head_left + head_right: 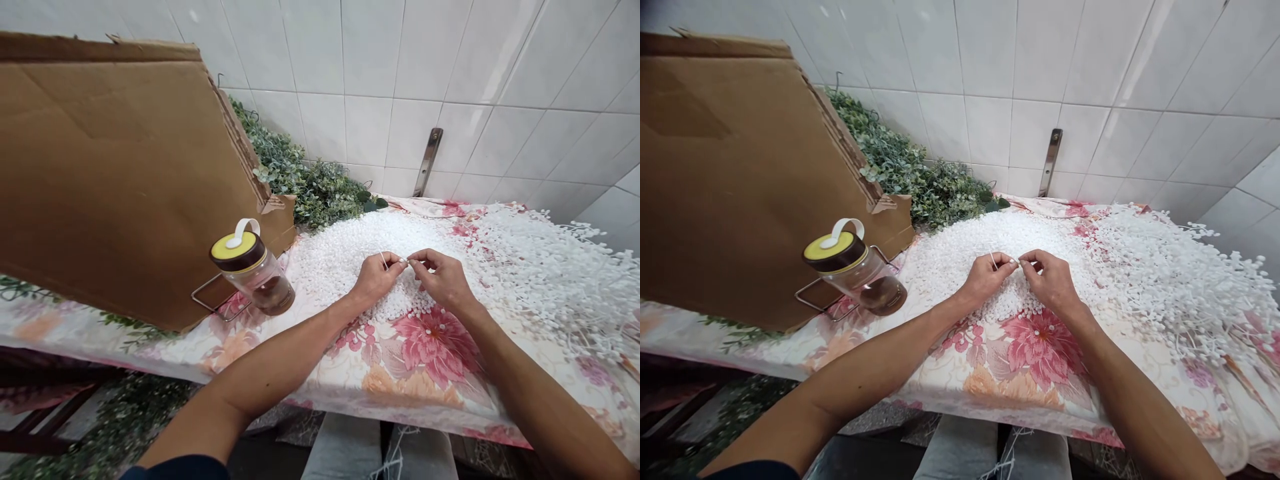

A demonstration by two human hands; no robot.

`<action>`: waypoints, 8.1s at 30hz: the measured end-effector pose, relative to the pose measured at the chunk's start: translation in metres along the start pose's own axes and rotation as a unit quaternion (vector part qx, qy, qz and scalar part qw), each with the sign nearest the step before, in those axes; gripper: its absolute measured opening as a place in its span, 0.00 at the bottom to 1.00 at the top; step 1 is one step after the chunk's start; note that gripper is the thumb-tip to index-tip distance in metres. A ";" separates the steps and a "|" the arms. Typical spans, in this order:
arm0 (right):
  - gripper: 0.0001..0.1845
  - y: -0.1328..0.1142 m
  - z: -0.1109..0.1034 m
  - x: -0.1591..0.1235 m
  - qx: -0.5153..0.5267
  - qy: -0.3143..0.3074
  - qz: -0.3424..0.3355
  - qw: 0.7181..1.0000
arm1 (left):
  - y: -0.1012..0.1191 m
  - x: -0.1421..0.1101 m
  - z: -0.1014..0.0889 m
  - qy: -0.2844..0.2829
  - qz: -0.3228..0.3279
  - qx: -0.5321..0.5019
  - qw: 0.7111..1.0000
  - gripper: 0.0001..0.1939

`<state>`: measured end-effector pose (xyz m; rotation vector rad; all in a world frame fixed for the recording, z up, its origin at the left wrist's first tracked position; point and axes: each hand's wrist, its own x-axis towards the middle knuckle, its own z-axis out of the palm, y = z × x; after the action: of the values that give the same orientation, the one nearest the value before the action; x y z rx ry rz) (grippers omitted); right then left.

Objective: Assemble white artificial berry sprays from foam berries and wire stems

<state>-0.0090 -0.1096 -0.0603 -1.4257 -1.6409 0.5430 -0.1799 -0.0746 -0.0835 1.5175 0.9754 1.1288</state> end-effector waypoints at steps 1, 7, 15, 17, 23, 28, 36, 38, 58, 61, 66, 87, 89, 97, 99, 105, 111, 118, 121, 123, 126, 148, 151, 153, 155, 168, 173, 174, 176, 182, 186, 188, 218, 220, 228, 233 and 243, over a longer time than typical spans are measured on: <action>0.13 0.000 0.000 0.000 -0.002 0.002 -0.002 1.000 | 0.000 0.000 0.000 -0.001 0.000 0.000 1.000 0.13; 0.13 0.000 0.000 -0.001 -0.003 -0.021 -0.009 1.000 | -0.002 0.001 -0.001 -0.011 0.005 0.004 1.000 0.13; 0.12 0.003 0.001 0.000 -0.018 -0.015 -0.003 1.000 | -0.001 0.002 -0.001 -0.014 0.000 0.007 1.000 0.13; 0.11 0.002 0.002 0.000 -0.022 -0.017 -0.002 1.000 | -0.001 0.002 -0.001 -0.015 0.002 0.007 1.000 0.13; 0.08 0.003 0.005 0.001 -0.084 -0.019 -0.020 0.996 | 0.003 0.001 -0.002 -0.020 -0.009 0.018 1.000 0.12; 0.08 0.013 -0.007 0.009 -0.172 0.100 0.001 0.980 | 0.010 -0.005 0.001 -0.050 -0.002 0.008 0.999 0.11; 0.13 0.008 -0.008 0.006 -0.075 0.110 0.015 0.991 | 0.004 -0.003 0.003 -0.027 -0.011 0.025 0.999 0.12; 0.12 0.006 -0.006 0.005 -0.078 0.108 0.010 0.991 | 0.002 -0.002 0.003 -0.022 -0.007 0.021 1.000 0.11; 0.11 0.000 -0.007 0.002 -0.065 0.131 -0.034 0.989 | 0.008 -0.002 0.000 -0.015 -0.004 0.016 1.000 0.11; 0.15 0.002 -0.008 0.002 -0.054 0.125 -0.028 0.990 | 0.009 -0.002 0.000 -0.012 -0.003 0.011 1.000 0.11; 0.19 0.002 -0.009 0.001 -0.046 0.109 -0.019 0.993 | 0.008 -0.001 -0.001 -0.013 0.003 0.017 1.000 0.11; 0.08 -0.008 -0.003 -0.006 -0.068 -0.010 -0.125 0.990 | 0.009 -0.001 -0.002 -0.027 -0.002 0.093 0.995 0.07; 0.07 -0.005 -0.003 -0.005 -0.075 -0.007 -0.121 0.990 | 0.009 -0.001 -0.001 -0.028 0.001 0.099 0.995 0.07; 0.08 0.002 -0.004 -0.002 -0.127 0.003 -0.160 0.979 | 0.005 0.000 -0.001 -0.027 0.020 0.103 0.994 0.08; 0.08 0.003 -0.005 -0.002 -0.134 0.000 -0.169 0.977 | 0.005 0.000 -0.001 -0.030 0.019 0.103 0.994 0.08; 0.07 0.001 -0.007 -0.002 -0.149 -0.007 -0.164 0.975 | 0.009 -0.002 -0.001 -0.033 0.019 0.109 0.993 0.09; 0.06 0.000 -0.009 -0.003 -0.170 -0.026 -0.145 0.974 | 0.015 -0.006 -0.003 -0.036 0.044 0.127 0.990 0.08; 0.04 0.003 -0.010 -0.002 -0.184 -0.038 -0.149 0.971 | 0.018 -0.007 -0.003 -0.035 0.044 0.136 0.989 0.06; 0.03 0.003 -0.006 -0.002 -0.192 -0.019 -0.166 0.967 | 0.015 -0.004 -0.003 -0.037 0.034 0.128 0.991 0.06; 0.03 0.002 -0.001 -0.002 -0.207 -0.006 -0.178 0.962 | 0.013 -0.003 -0.004 -0.046 0.016 0.108 0.993 0.06; 0.04 0.005 0.001 0.001 -0.258 0.023 -0.175 0.950 | 0.013 -0.002 -0.005 -0.056 -0.005 0.072 0.996 0.05; 0.27 -0.009 -0.014 0.008 0.290 -0.113 0.171 0.935 | 0.016 -0.015 -0.001 -0.157 0.159 0.165 0.961 0.07; 0.27 -0.009 -0.012 0.008 0.315 -0.090 0.171 0.929 | 0.017 -0.016 -0.001 -0.184 0.137 0.170 0.958 0.07; 0.27 -0.009 -0.011 0.008 0.324 -0.080 0.176 0.926 | 0.018 -0.016 0.000 -0.193 0.136 0.174 0.956 0.08; 0.27 -0.008 -0.010 0.007 0.337 -0.076 0.181 0.921 | 0.017 -0.016 0.000 -0.198 0.141 0.178 0.954 0.07; 0.29 -0.009 -0.005 0.005 0.355 -0.007 0.145 0.924 | 0.015 -0.014 -0.003 -0.198 0.108 0.153 0.962 0.07; 0.28 -0.008 -0.006 0.005 0.366 0.020 0.134 0.921 | 0.013 -0.009 -0.003 -0.152 0.042 0.086 0.984 0.14; 0.27 -0.009 -0.006 0.005 0.370 0.022 0.133 0.919 | 0.012 -0.007 -0.004 -0.147 0.034 0.069 0.986 0.16; 0.26 -0.011 -0.007 0.005 0.378 0.022 0.125 0.917 | 0.013 -0.004 -0.004 -0.138 0.017 0.014 0.990 0.19; 0.23 -0.015 -0.008 0.005 0.388 0.019 0.100 0.916 | 0.022 0.000 -0.009 -0.125 -0.090 -0.206 0.966 0.32; 0.22 -0.014 -0.009 0.004 0.385 0.003 0.101 0.917 | 0.022 0.002 -0.011 -0.086 -0.121 -0.263 0.953 0.31; 0.23 -0.014 -0.009 0.004 0.384 -0.011 0.106 0.917 | 0.021 0.004 -0.010 -0.067 -0.121 -0.257 0.957 0.28; 0.20 -0.010 -0.006 0.002 0.255 -0.047 0.088 0.962 | 0.020 0.003 -0.008 -0.034 -0.069 -0.221 0.972 0.19; 0.20 -0.010 -0.005 0.003 0.242 -0.029 0.072 0.967 | 0.021 0.004 -0.008 -0.026 -0.085 -0.228 0.969 0.20; 0.19 -0.014 -0.003 -0.001 0.237 -0.083 0.051 0.967 | 0.017 0.010 -0.008 0.004 -0.151 -0.273 0.950 0.13; 0.23 -0.014 -0.005 -0.001 0.245 -0.067 0.064 0.965 | 0.019 0.007 -0.010 -0.057 -0.135 -0.284 0.948 0.17; 0.16 -0.013 -0.011 -0.003 0.339 -0.135 0.079 0.928 | 0.020 0.007 -0.010 -0.076 -0.159 -0.283 0.943 0.23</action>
<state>-0.0069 -0.1177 -0.0450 -0.9860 -1.3384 1.3041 -0.1867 -0.0704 -0.0614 0.9262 0.6770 0.9348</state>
